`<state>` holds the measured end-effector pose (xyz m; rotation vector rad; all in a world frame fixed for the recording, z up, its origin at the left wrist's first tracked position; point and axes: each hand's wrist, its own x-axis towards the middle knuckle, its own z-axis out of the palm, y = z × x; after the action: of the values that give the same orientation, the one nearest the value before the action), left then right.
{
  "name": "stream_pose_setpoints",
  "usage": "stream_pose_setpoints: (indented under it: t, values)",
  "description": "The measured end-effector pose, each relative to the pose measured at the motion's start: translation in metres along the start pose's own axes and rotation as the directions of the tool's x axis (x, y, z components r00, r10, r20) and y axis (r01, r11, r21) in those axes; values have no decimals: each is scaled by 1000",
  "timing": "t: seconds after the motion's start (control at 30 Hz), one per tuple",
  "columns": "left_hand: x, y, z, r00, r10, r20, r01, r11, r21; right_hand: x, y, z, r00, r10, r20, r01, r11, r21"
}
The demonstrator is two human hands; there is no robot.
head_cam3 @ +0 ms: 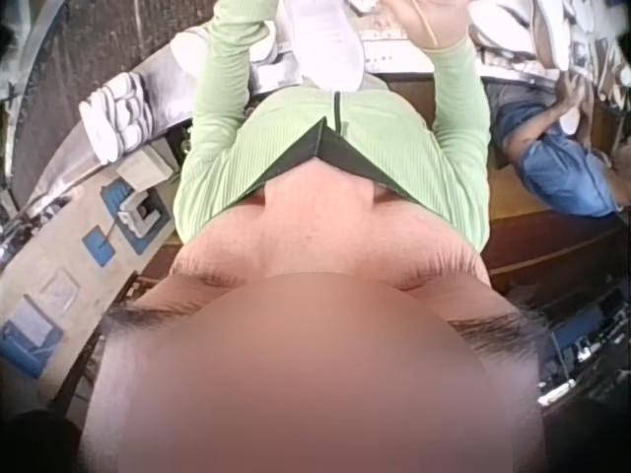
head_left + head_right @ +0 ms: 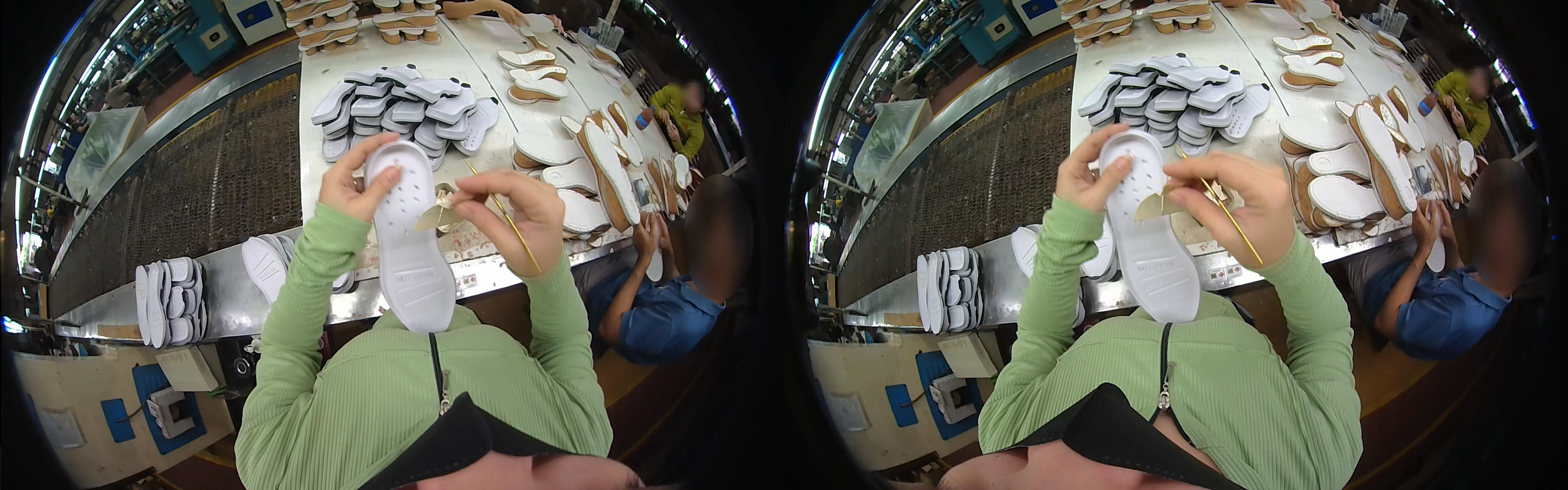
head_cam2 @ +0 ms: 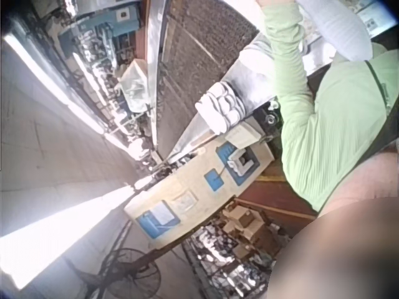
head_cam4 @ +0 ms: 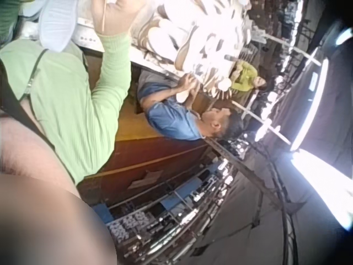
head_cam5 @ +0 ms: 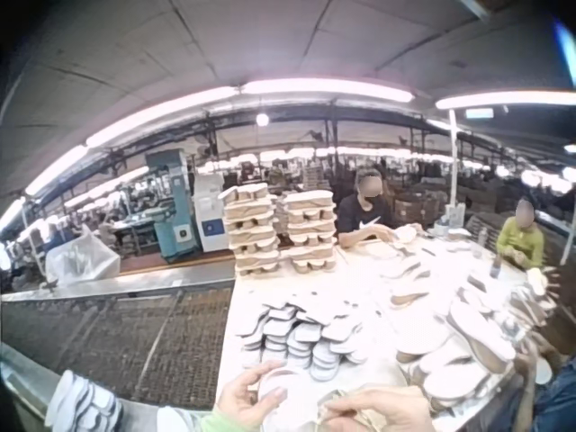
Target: The person repeatedly picks up white shoe insoles from a pile, applies a beige adhesive to the edges using a small brush, and places them on a conveyor belt. The process is repeated for multiple insoles.
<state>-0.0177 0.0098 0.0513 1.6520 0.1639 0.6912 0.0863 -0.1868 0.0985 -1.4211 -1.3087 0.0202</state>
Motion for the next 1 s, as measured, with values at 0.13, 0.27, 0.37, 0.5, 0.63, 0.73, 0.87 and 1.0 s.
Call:
stream_pose_setpoints:
  t: [0.13, 0.27, 0.37, 0.5, 0.63, 0.73, 0.87, 1.0]
  values:
    - [-11, 6, -3, 988, -138, 77, 144, 986, -88, 13, 16, 10, 1000, -25, 17, 25, 1000, -6]
    - [-18, 7, -6, 988, -143, 67, 149, 984, -95, 29, 30, 27, 986, -168, 4, 168, 985, -47]
    - [-19, 8, -10, 981, -188, 40, 190, 982, -27, 39, 36, 38, 968, -252, -12, 251, 965, -79]
    - [-22, 7, -12, 991, -135, 8, 136, 988, -75, 45, 39, 49, 953, -303, -14, 300, 947, -112]
    - [-23, 3, -11, 995, -95, -14, 93, 989, -115, 45, 41, 54, 947, -320, -9, 317, 941, -116]
    - [-23, 0, -10, 998, -57, -33, 54, 993, -105, 46, 43, 56, 932, -361, -21, 356, 925, -131]
    - [-23, 2, -11, 998, -65, -26, 63, 996, -70, 45, 45, 58, 926, -376, -44, 368, 921, -125]
    - [-23, 2, -9, 997, -57, -42, 56, 998, -16, 44, 45, 58, 932, -360, -36, 353, 927, -128]
